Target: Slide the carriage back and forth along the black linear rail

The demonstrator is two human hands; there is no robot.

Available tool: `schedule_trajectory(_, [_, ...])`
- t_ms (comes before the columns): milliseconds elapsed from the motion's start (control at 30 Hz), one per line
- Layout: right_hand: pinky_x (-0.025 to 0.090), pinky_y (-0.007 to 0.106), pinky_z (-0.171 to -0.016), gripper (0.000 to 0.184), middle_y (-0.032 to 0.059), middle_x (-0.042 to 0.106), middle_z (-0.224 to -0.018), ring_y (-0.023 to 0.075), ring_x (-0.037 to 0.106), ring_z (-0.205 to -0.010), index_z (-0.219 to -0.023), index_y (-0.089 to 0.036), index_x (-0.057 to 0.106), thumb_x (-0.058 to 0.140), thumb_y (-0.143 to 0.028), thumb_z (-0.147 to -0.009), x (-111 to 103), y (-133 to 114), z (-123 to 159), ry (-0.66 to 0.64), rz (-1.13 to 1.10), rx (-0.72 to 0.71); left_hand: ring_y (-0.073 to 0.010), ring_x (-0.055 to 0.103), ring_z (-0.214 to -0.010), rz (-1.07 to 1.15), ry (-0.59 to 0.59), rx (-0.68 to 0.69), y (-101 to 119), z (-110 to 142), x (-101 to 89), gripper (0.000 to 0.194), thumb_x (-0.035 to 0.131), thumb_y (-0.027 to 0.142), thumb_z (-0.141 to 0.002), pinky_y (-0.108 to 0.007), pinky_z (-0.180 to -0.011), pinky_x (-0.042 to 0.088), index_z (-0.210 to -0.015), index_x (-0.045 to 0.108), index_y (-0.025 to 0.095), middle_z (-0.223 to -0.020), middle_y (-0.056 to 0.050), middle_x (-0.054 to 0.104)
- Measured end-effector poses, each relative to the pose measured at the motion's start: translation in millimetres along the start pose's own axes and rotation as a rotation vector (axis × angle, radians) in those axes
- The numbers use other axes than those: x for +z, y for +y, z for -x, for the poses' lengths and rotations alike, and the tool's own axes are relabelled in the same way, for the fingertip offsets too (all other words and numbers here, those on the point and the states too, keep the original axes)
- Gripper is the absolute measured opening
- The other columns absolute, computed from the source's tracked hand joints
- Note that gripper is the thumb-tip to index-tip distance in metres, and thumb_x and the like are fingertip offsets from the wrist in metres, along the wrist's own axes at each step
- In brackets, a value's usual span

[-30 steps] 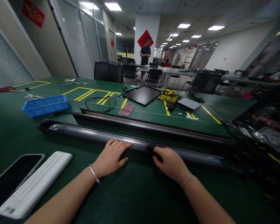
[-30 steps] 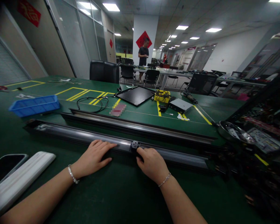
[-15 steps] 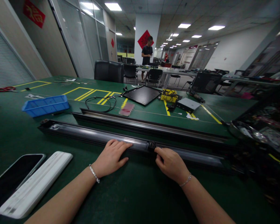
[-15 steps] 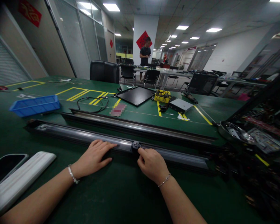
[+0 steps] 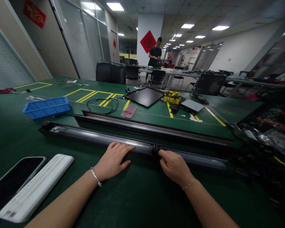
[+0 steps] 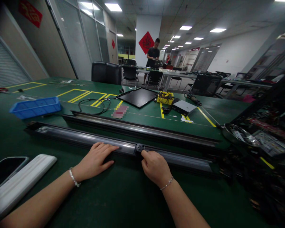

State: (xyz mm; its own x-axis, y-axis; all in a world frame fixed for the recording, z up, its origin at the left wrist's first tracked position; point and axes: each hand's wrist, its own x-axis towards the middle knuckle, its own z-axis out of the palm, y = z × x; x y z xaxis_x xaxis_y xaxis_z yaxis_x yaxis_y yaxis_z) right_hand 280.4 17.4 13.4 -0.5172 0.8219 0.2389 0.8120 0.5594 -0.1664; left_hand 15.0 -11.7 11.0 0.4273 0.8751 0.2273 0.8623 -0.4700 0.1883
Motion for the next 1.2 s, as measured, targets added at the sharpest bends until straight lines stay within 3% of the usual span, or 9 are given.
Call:
schedule_trajectory(633, [0.033, 0.025, -0.061, 0.021, 0.0010, 0.061, -0.068, 0.0128, 0.053, -0.064, -0.080, -0.020, 0.060, 0.039, -0.016, -0.082, -7, 1, 1, -0.006, 0.015, 0.010, -0.0197, 0.051, -0.102, 0.002, 0.007, 0.005, -1, 0, -0.8, 0.045, 0.053, 0.032, -0.082, -0.040, -0.096, 0.030, -0.126, 0.043, 0.028, -0.113, -0.003, 0.059])
schedule_trajectory(833, [0.038, 0.027, -0.068, 0.026, 0.0009, 0.066, -0.079, 0.0146, 0.057, -0.071, -0.106, -0.024, 0.059, 0.048, -0.028, -0.083, -14, 8, 6, -0.050, 0.056, -0.037, -0.0202, 0.051, -0.101, 0.013, 0.014, 0.003, 0, 0, -0.3, 0.046, 0.054, 0.031, -0.081, -0.041, -0.096, 0.030, -0.126, 0.043, 0.028, -0.114, -0.003, 0.059])
schedule_trajectory(1000, [0.038, 0.030, -0.075, 0.031, 0.0031, 0.065, -0.088, 0.0166, 0.055, -0.080, -0.112, -0.026, 0.058, 0.048, -0.022, -0.083, -8, 2, 17, -0.003, 0.165, -0.015, -0.0207, 0.051, -0.102, 0.012, 0.015, 0.004, -1, -1, 1.0, 0.046, 0.053, 0.032, -0.081, -0.041, -0.096, 0.029, -0.126, 0.044, 0.028, -0.114, -0.003, 0.059])
schedule_trajectory(1133, [0.033, 0.037, -0.088, 0.048, 0.0072, 0.061, -0.103, 0.0205, 0.052, -0.093, -0.127, -0.027, 0.050, 0.045, -0.013, -0.080, 2, -5, 31, 0.091, 0.281, 0.028, -0.0207, 0.051, -0.103, -0.001, 0.014, 0.007, -2, 0, 2.2, 0.048, 0.053, 0.033, -0.081, -0.041, -0.097, 0.028, -0.128, 0.042, 0.028, -0.115, -0.003, 0.059])
schedule_trajectory(1200, [0.031, 0.037, -0.089, 0.048, 0.0066, 0.060, -0.100, 0.0199, 0.051, -0.091, -0.126, -0.027, 0.051, 0.045, -0.013, -0.080, 5, -6, 33, 0.103, 0.273, 0.049, -0.0207, 0.051, -0.104, -0.008, 0.012, 0.013, -3, 0, 2.2, 0.048, 0.052, 0.033, -0.082, -0.041, -0.097, 0.028, -0.128, 0.042, 0.028, -0.115, -0.003, 0.058])
